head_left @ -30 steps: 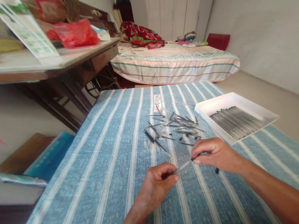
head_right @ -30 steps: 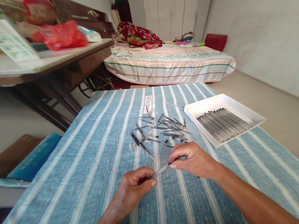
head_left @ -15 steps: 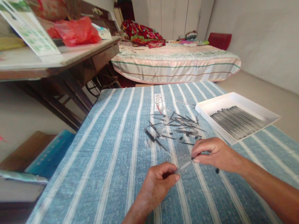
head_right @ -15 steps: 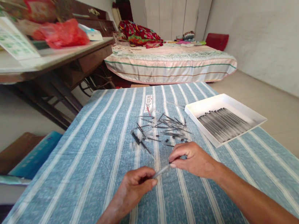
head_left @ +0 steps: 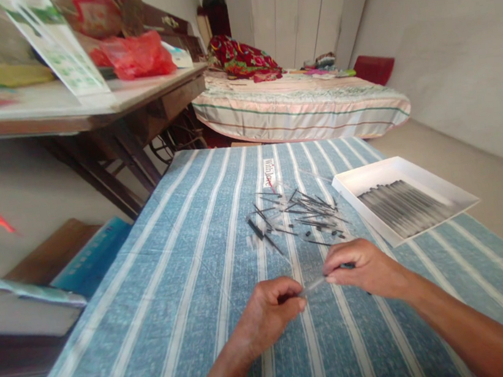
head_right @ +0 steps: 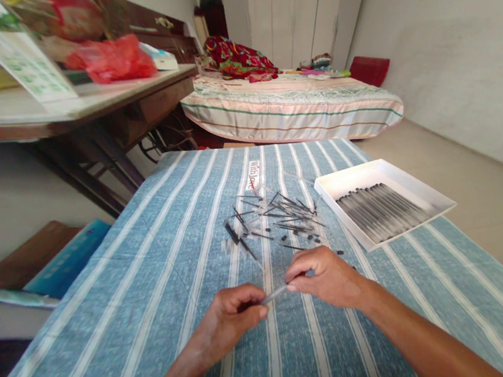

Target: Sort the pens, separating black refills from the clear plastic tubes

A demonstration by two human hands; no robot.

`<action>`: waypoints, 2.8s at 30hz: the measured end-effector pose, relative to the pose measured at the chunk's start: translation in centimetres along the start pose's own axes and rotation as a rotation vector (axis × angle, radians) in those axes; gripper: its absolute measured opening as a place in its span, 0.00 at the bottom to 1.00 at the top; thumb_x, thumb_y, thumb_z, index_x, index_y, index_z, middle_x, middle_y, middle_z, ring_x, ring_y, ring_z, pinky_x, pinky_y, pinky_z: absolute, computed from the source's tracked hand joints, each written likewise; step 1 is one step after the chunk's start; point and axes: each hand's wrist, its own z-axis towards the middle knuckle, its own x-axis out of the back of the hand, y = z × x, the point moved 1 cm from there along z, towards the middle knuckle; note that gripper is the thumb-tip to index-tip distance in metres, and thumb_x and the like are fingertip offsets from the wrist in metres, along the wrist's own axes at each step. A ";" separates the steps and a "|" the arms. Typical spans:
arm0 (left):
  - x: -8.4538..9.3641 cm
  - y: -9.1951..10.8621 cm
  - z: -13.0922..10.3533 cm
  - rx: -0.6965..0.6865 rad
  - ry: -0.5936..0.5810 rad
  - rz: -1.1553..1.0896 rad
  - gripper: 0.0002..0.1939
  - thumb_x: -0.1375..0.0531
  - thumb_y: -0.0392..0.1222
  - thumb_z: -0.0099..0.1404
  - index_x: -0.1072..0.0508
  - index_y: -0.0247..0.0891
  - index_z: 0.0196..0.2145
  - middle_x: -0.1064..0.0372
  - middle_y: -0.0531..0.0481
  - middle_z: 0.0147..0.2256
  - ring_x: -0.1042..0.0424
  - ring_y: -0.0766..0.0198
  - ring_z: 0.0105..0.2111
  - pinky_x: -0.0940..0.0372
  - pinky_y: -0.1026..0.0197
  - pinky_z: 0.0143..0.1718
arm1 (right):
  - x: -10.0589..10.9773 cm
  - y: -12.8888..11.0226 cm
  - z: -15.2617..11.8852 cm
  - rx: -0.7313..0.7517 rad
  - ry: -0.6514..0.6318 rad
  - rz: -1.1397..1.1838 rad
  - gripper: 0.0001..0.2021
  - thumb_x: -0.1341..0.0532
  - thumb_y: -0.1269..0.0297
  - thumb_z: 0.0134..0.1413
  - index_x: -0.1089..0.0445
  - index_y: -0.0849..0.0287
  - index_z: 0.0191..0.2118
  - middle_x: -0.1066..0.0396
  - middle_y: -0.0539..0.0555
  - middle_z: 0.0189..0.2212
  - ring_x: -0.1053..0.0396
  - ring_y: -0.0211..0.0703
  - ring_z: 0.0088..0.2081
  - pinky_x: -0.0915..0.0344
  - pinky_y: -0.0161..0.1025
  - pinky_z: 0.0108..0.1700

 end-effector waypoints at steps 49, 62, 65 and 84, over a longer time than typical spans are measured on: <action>1.0 -0.7 0.4 -0.089 0.276 0.222 0.07 0.45 0.39 0.54 0.30 0.35 0.26 0.39 0.55 0.22 0.39 0.68 0.24 0.45 0.67 0.26 | -0.4 3.4 0.9 -0.398 0.097 -0.019 0.09 0.45 0.60 0.50 0.35 0.59 0.25 0.38 0.45 0.15 0.42 0.33 0.16 0.46 0.30 0.20; 2.6 -0.8 0.7 0.020 0.704 -0.001 0.09 0.43 0.44 0.52 0.30 0.35 0.25 0.38 0.55 0.18 0.41 0.70 0.19 0.46 0.68 0.19 | -3.1 0.9 9.2 -0.205 -0.073 -0.786 0.13 0.49 0.60 0.55 0.29 0.56 0.34 0.26 0.55 0.29 0.30 0.44 0.34 0.44 0.34 0.33; 3.1 -0.6 0.6 0.021 0.779 -0.093 0.12 0.43 0.47 0.53 0.28 0.35 0.29 0.35 0.54 0.20 0.39 0.69 0.19 0.44 0.68 0.19 | -4.4 0.7 12.1 -0.218 -0.102 -0.836 0.14 0.50 0.62 0.54 0.28 0.60 0.35 0.26 0.60 0.31 0.30 0.49 0.37 0.42 0.37 0.35; 2.0 -0.4 0.4 -0.015 0.554 -0.012 0.12 0.45 0.47 0.55 0.30 0.35 0.25 0.36 0.55 0.19 0.39 0.69 0.20 0.44 0.67 0.22 | -4.1 2.0 6.9 -0.191 0.260 0.785 0.06 0.45 0.64 0.50 0.38 0.60 0.33 0.29 0.50 0.19 0.37 0.35 0.15 0.40 0.33 0.22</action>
